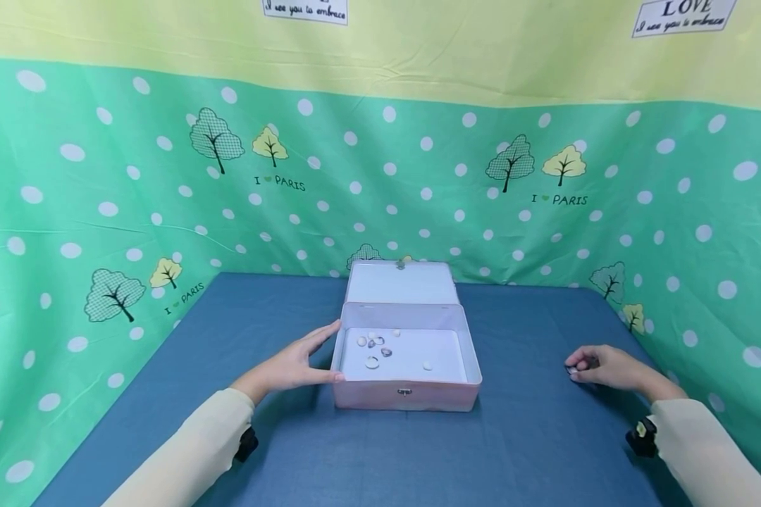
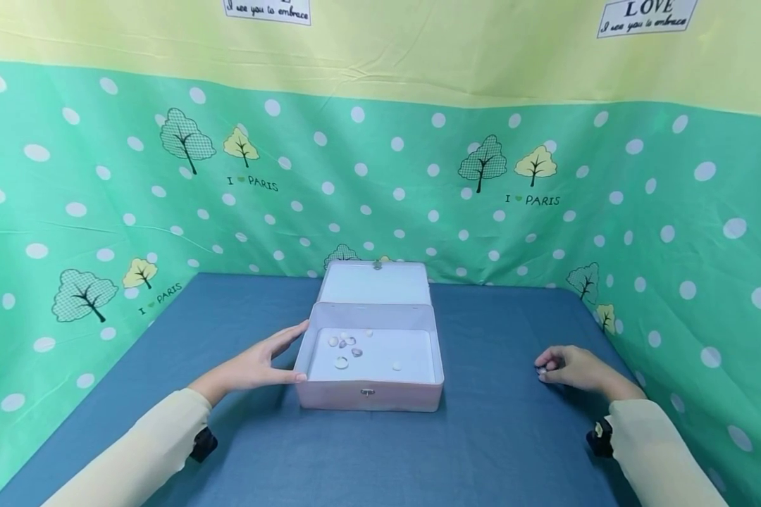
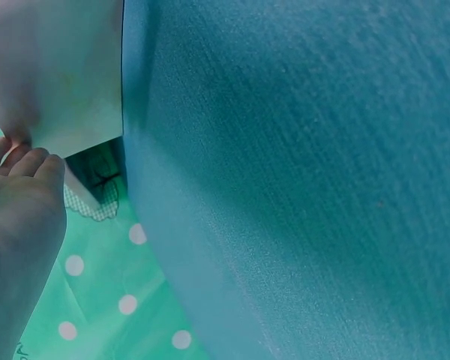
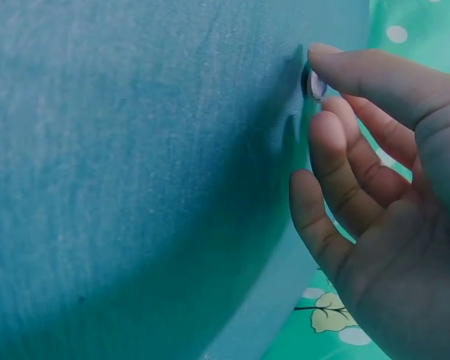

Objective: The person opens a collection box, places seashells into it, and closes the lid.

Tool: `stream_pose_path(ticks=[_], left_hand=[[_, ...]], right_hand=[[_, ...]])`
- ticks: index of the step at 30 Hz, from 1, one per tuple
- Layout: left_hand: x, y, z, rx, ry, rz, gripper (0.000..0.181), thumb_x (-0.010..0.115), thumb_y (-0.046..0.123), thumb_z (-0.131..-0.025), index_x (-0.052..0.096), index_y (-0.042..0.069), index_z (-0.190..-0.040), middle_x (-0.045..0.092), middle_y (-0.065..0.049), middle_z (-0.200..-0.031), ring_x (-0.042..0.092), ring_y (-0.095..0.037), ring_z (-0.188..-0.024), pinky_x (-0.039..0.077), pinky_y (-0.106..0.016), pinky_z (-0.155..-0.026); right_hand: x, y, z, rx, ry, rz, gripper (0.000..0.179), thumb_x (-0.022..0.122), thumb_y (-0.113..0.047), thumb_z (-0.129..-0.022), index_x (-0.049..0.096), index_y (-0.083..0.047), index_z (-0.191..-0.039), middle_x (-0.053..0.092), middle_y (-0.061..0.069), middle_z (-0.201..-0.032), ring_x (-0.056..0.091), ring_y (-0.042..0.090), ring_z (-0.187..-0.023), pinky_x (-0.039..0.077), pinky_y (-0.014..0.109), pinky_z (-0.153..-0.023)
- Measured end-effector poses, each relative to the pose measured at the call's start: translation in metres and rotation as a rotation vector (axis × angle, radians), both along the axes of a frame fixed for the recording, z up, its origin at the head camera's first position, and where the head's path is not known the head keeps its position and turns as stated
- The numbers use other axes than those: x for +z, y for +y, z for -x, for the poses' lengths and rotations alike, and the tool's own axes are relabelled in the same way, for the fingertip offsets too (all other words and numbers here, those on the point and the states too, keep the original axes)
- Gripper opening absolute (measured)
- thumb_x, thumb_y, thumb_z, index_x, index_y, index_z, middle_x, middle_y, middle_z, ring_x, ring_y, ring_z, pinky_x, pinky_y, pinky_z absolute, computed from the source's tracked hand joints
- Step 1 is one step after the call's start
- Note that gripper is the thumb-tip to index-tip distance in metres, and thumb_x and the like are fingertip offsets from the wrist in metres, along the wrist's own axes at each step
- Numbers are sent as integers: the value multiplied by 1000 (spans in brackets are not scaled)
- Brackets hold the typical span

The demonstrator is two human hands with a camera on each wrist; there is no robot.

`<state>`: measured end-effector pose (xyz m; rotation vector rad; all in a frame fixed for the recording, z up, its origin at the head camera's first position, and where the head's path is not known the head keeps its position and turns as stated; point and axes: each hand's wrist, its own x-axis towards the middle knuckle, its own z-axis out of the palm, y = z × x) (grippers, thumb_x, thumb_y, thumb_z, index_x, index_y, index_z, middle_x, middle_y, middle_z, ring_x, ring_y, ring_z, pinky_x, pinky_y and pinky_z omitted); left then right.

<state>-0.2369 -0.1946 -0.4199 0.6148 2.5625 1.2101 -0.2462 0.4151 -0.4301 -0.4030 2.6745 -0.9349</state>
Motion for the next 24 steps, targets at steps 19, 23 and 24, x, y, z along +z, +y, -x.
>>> stream_pose_path(ticks=[19,23,24], left_hand=[[0,1,0,-3,7,1,100,81,47,-83,21,27,-162,17,-8,-166,15,-35,-150,24,-66,-110],[-1,0,1,-1,3,6,102,80,49,-83,20,28,-162,16,-9,-166,14,-34,-151,24,-66,-111],[-1,0,0,-4,3,6,102,80,50,-83,20,28,-162,16,-9,-166,14,-34,-151,24,-65,-111]], right_hand=[[-2,-1,0,-51,-28,-16,24,69,-14,-95,67,4,-112,60,5,-92,52,14,-76,44,27,-65],[-1,-2,1,-42,-21,-22,24,69,-14,-95,67,4,-112,61,5,-92,52,14,-77,45,27,-65],[0,-3,1,-39,-22,-20,25,69,-15,-95,67,4,-112,61,6,-92,52,14,-77,45,27,-65]])
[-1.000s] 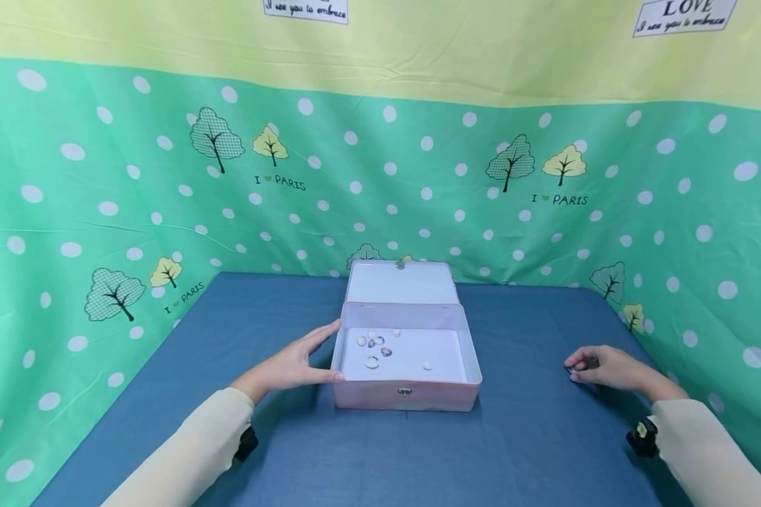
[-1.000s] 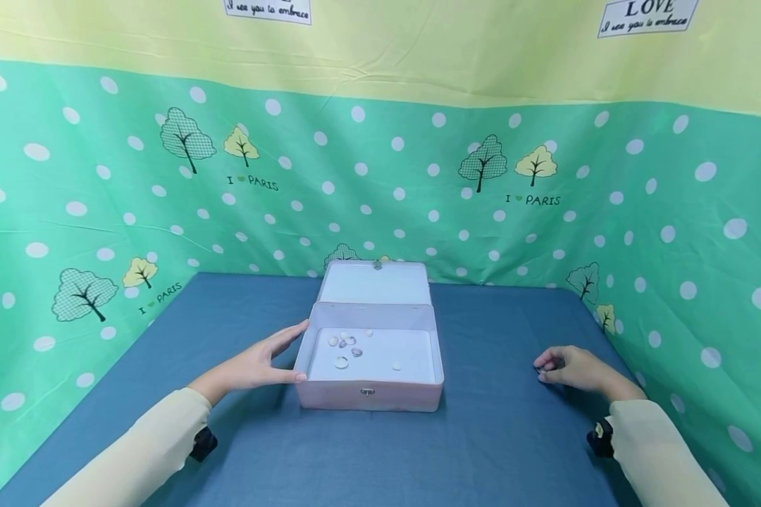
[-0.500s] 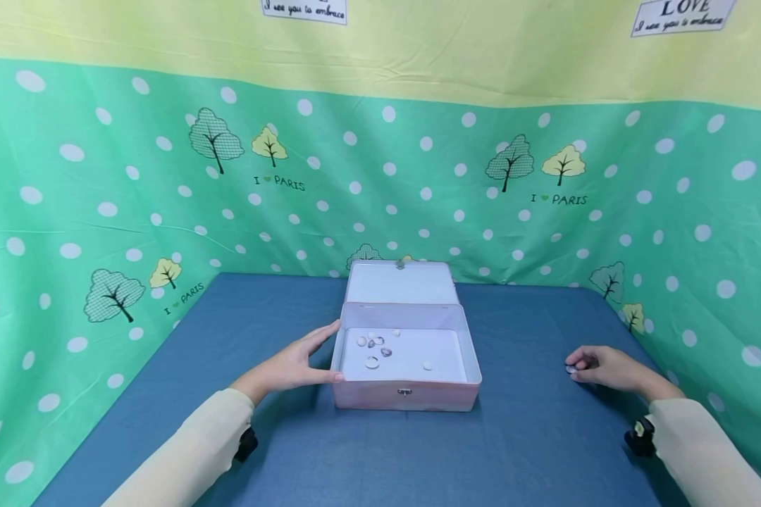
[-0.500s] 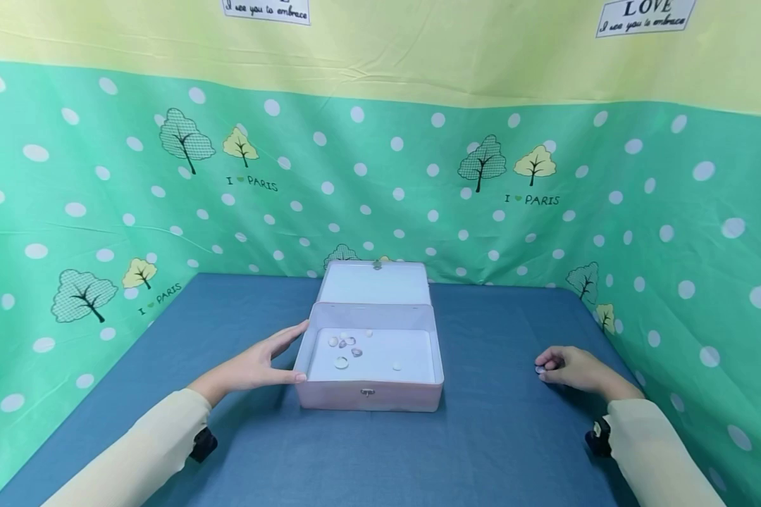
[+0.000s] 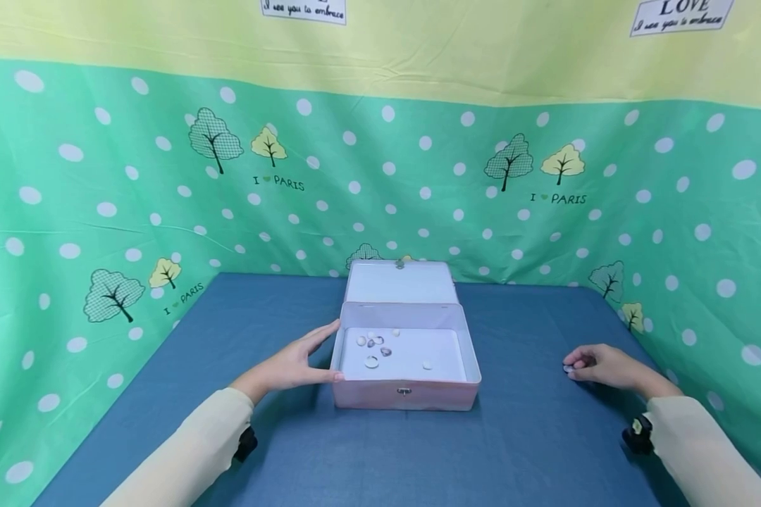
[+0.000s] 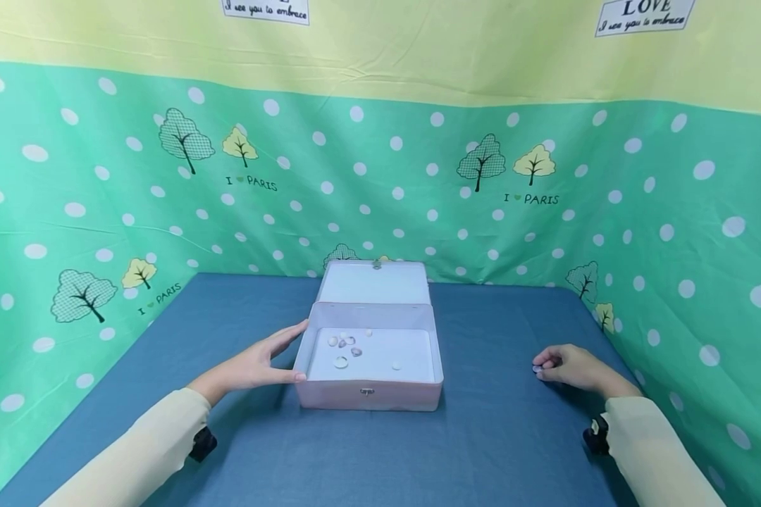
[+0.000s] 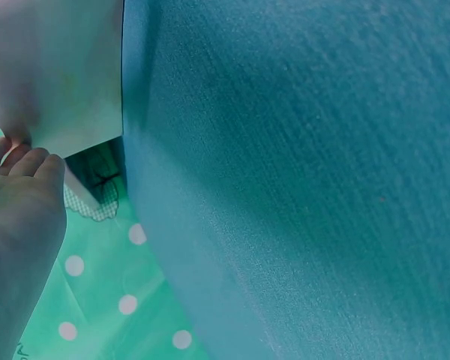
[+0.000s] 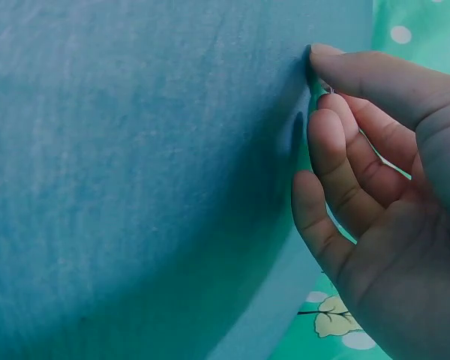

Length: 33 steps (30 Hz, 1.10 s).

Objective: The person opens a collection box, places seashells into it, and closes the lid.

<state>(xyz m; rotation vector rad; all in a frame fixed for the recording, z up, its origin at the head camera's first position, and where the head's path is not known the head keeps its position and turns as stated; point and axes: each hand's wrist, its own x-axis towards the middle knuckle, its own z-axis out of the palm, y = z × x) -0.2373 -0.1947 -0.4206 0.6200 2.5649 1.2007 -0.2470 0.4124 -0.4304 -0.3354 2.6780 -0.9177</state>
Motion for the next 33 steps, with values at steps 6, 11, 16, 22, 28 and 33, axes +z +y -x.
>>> stream_pose_path(ticks=[6,11,16,22,28,33], left_hand=[[3,0,-1,1,-5,1,104,81,51,-82,19,28,-162,15,-9,-166,14,-34,-151,24,-65,-111],[4,0,-1,7,-9,-14,103,81,49,-82,21,29,-162,16,-8,-166,14,-34,-151,24,-66,-110],[3,1,-2,5,-8,-18,100,82,46,-83,22,28,-161,17,-8,-166,14,-34,-151,23,-66,-110],[4,1,-3,3,-11,-16,101,82,46,-83,22,27,-162,17,-10,-166,14,-35,-150,23,-67,-110],[4,0,-3,7,-7,-1,102,81,48,-83,21,27,-162,17,-9,-166,14,-35,-150,24,-66,-110],[4,0,-3,9,-16,6,103,81,50,-82,20,28,-162,16,-7,-166,14,-34,-151,24,-65,-111]], right_hand=[[10,-8,1,40,19,37,26,69,-13,-96,66,5,-113,63,7,-94,55,13,-78,49,28,-66],[28,-22,5,77,79,17,26,69,-15,-96,67,4,-114,65,4,-96,58,14,-81,51,29,-69],[48,-37,10,106,126,-12,26,71,-18,-96,67,0,-114,65,1,-97,60,13,-84,52,29,-71],[70,-55,15,145,171,-14,24,72,-22,-95,69,-5,-112,66,1,-99,61,14,-87,53,30,-73],[83,-79,23,164,206,-28,22,73,-23,-95,70,-8,-111,66,-1,-98,61,17,-89,53,31,-75],[88,-104,32,217,216,-21,21,74,-24,-94,71,-10,-109,67,0,-98,60,17,-89,53,31,-75]])
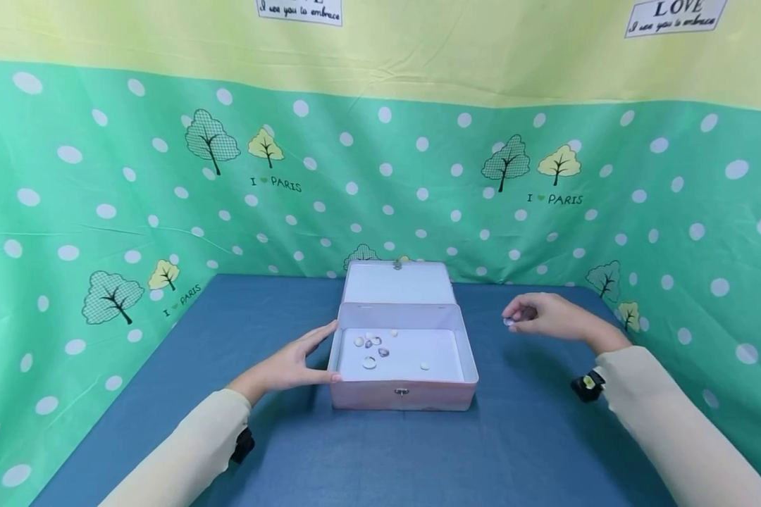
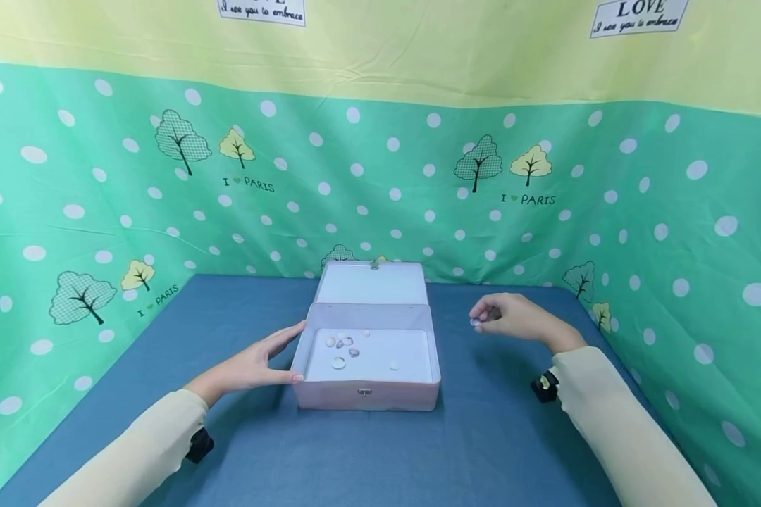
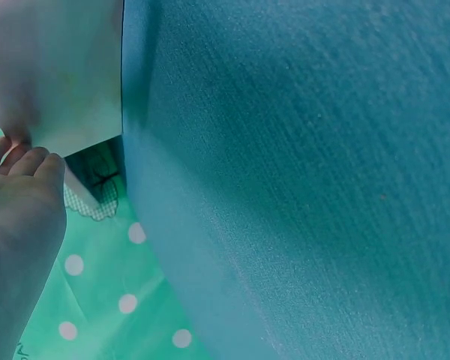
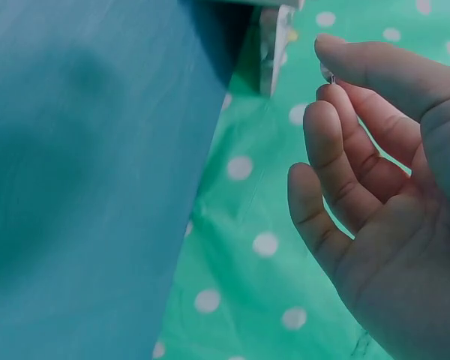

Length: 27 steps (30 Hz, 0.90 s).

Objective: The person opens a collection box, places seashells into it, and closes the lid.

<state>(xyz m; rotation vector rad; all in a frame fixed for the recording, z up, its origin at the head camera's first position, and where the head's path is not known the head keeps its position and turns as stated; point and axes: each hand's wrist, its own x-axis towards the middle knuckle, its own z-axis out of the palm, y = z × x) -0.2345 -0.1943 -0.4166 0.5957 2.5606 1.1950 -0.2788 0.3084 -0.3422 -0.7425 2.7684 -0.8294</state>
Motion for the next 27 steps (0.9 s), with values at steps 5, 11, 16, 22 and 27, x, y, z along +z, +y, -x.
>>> stream_pose_path(ticks=[5,11,16,22,27], left_hand=[[1,0,-1,3,-9,-7,104,81,51,-81,20,30,-162,15,-4,-166,13,-31,-151,23,-64,-111],[1,0,0,-3,-3,-3,102,81,50,-82,20,29,-162,15,-9,-166,14,-34,-151,23,-65,-111],[1,0,1,-14,7,-5,101,80,48,-83,20,26,-162,16,-12,-166,14,-36,-150,23,-66,-110],[1,0,2,-15,9,-6,101,81,48,-83,21,27,-162,16,-11,-166,13,-35,-150,24,-65,-111],[0,0,2,-17,10,-6,101,81,47,-83,21,26,-162,16,-12,-166,14,-36,-150,23,-66,-110]], right_hand=[[3,-26,9,55,8,4,18,75,-22,-93,71,-12,-107,67,-1,-97,60,17,-87,53,33,-75],[9,-59,17,103,-8,12,18,74,-18,-93,71,-9,-109,67,-3,-94,62,18,-84,54,35,-74],[12,-83,20,131,-18,11,17,74,-17,-93,71,-13,-109,66,-3,-94,60,18,-83,53,33,-72],[15,-108,23,184,-17,18,16,72,-12,-93,71,-11,-109,67,-3,-97,60,18,-87,54,32,-73],[16,-125,26,215,-19,20,17,72,-12,-93,71,-11,-110,68,-4,-99,61,17,-91,54,32,-75]])
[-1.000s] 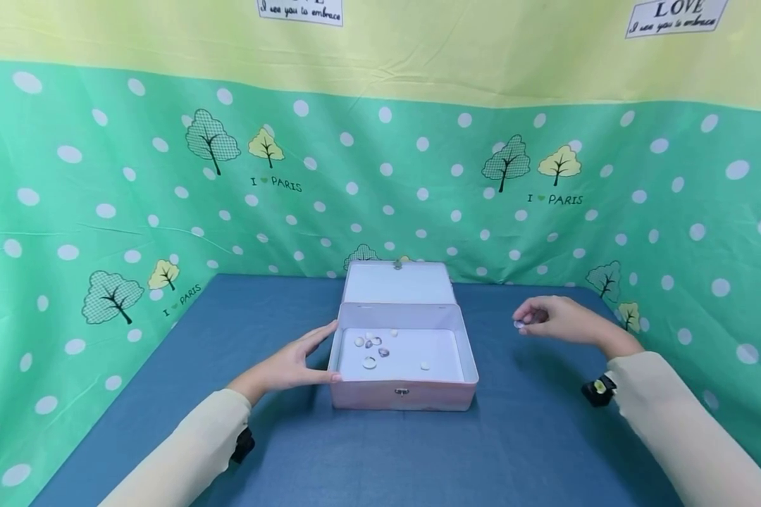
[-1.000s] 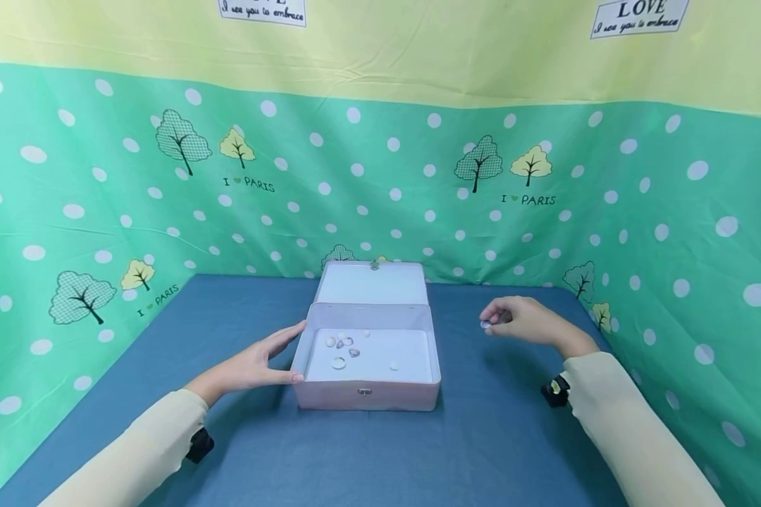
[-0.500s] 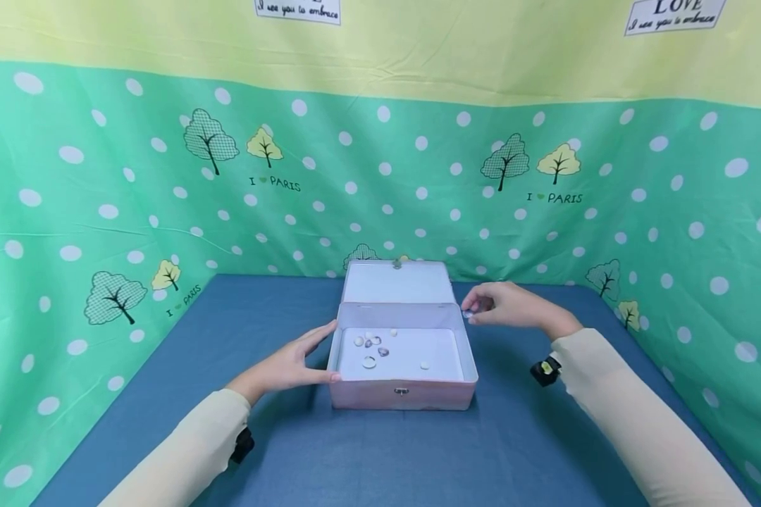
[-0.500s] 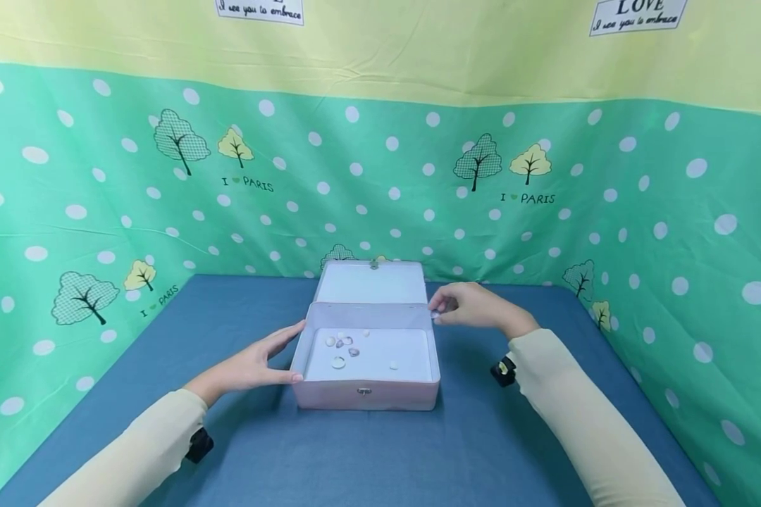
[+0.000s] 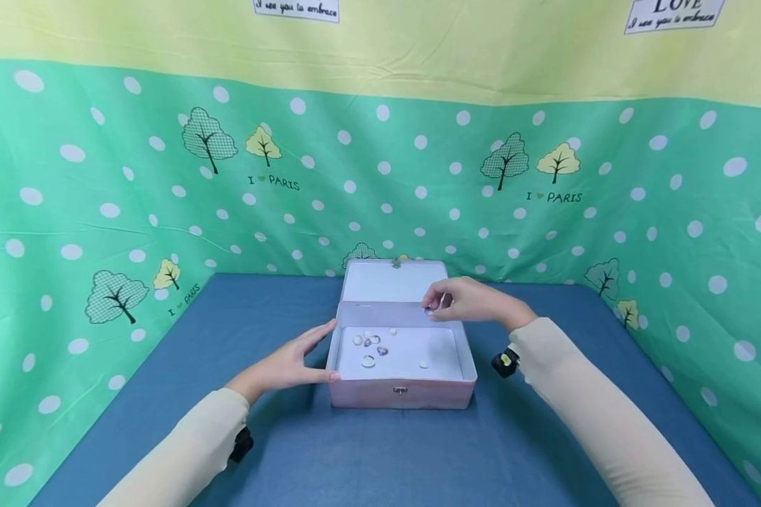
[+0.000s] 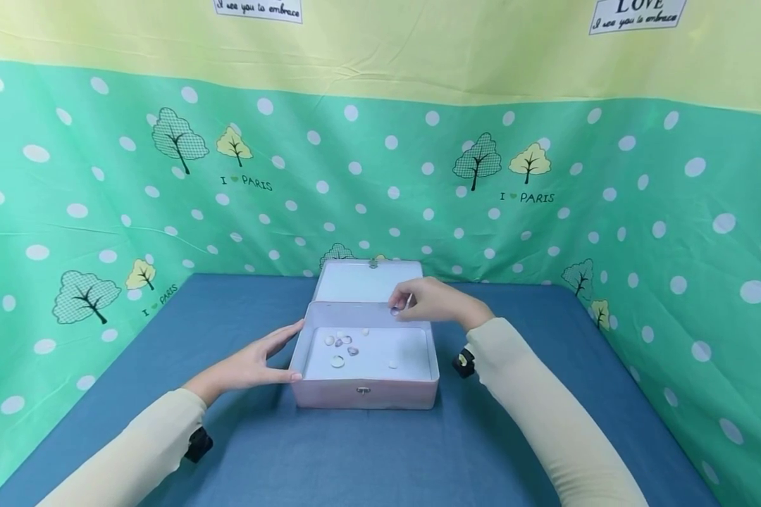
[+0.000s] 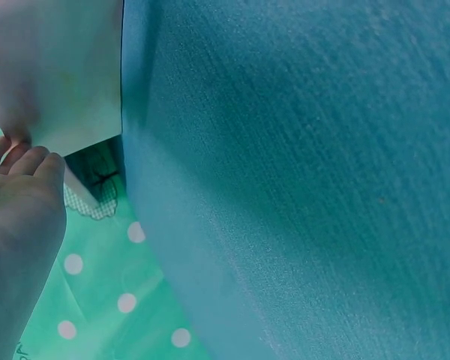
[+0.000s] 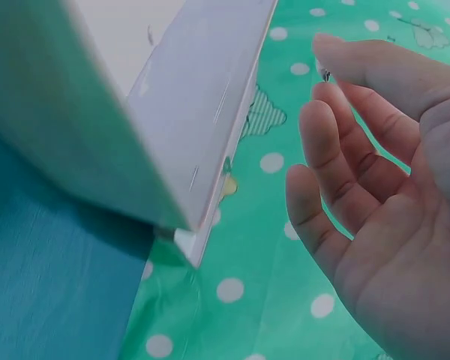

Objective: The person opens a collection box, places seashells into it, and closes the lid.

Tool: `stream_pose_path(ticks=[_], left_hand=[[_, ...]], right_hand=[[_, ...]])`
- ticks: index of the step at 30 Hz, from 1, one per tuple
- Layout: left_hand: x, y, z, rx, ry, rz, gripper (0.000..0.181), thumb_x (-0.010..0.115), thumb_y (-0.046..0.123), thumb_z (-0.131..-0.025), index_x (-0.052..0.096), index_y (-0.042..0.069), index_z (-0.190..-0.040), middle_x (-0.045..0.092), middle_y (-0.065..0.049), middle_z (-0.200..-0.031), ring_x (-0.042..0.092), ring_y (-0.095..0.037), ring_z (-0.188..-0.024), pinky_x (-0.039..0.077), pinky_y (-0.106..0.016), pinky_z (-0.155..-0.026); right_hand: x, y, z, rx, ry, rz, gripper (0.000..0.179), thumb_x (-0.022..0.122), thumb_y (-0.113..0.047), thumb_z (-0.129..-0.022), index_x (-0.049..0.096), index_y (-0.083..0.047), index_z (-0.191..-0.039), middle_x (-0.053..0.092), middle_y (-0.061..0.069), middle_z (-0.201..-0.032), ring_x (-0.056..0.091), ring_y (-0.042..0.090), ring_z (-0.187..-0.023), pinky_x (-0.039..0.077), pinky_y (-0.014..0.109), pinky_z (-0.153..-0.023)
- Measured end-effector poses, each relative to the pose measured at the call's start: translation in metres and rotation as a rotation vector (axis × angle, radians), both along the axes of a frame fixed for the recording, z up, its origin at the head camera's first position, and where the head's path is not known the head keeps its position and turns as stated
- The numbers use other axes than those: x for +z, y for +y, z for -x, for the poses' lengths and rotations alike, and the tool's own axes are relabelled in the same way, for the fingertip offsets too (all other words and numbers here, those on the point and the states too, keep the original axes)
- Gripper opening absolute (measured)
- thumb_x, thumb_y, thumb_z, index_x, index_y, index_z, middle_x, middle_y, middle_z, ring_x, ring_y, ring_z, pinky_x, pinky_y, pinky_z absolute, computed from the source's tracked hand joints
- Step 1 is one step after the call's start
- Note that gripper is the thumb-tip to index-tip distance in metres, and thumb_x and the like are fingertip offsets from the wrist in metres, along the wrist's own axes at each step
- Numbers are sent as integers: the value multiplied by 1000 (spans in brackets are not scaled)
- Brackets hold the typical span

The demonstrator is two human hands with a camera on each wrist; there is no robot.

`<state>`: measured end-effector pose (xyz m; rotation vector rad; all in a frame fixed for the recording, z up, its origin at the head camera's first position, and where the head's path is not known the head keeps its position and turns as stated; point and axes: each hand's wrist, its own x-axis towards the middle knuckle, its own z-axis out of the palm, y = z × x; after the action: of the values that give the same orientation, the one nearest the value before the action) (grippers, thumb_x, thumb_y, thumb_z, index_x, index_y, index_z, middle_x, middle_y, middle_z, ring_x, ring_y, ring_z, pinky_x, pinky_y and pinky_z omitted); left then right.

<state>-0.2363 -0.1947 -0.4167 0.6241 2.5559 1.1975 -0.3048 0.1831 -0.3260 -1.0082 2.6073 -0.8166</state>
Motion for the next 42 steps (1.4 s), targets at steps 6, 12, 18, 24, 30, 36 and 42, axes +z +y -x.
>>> stream_pose_path(ticks=[6,12,18,24,30,36,42], left_hand=[[0,0,-1,6,0,2,101,81,47,-83,21,26,-162,16,-12,-166,14,-36,-150,23,-66,-110],[0,0,-2,5,-1,3,101,81,47,-84,20,26,-162,15,-12,-166,14,-36,-150,23,-66,-111],[-1,0,-2,4,1,-4,101,81,46,-83,21,26,-162,16,-11,-166,14,-36,-150,22,-65,-111],[-2,0,-1,3,0,-5,100,81,46,-84,21,26,-162,16,-12,-166,13,-36,-150,22,-66,-111],[-1,0,-2,3,-7,-17,100,81,45,-84,21,26,-162,15,-12,-166,13,-36,-150,22,-66,-111],[0,-1,-2,8,-14,-23,101,82,45,-83,21,25,-162,16,-13,-165,13,-37,-150,21,-66,-111],[-2,-1,-3,23,-28,-41,101,82,45,-82,22,27,-162,15,-13,-165,14,-38,-150,21,-66,-112]], right_hand=[[-3,-18,5,21,-17,-3,16,72,-11,-93,72,-11,-109,68,-5,-97,62,15,-90,54,31,-76],[-13,-31,11,29,-45,-18,13,72,-10,-93,72,-12,-106,68,-5,-95,61,15,-89,53,31,-75],[-22,-39,17,37,-79,-49,14,74,-11,-91,71,-15,-104,66,-4,-93,60,15,-88,52,29,-78],[-27,-43,18,38,-107,-79,14,75,-11,-90,71,-13,-104,64,-2,-92,59,14,-87,50,29,-79],[-29,-44,19,37,-133,-85,16,77,-11,-89,71,-10,-105,64,-2,-91,59,15,-86,50,30,-79],[-26,-43,18,26,-135,-103,19,76,-13,-90,71,-10,-108,64,-2,-93,60,16,-89,51,30,-80],[-22,-36,16,6,-129,-90,20,73,-12,-92,71,-7,-112,65,-1,-95,60,17,-91,51,31,-81]])
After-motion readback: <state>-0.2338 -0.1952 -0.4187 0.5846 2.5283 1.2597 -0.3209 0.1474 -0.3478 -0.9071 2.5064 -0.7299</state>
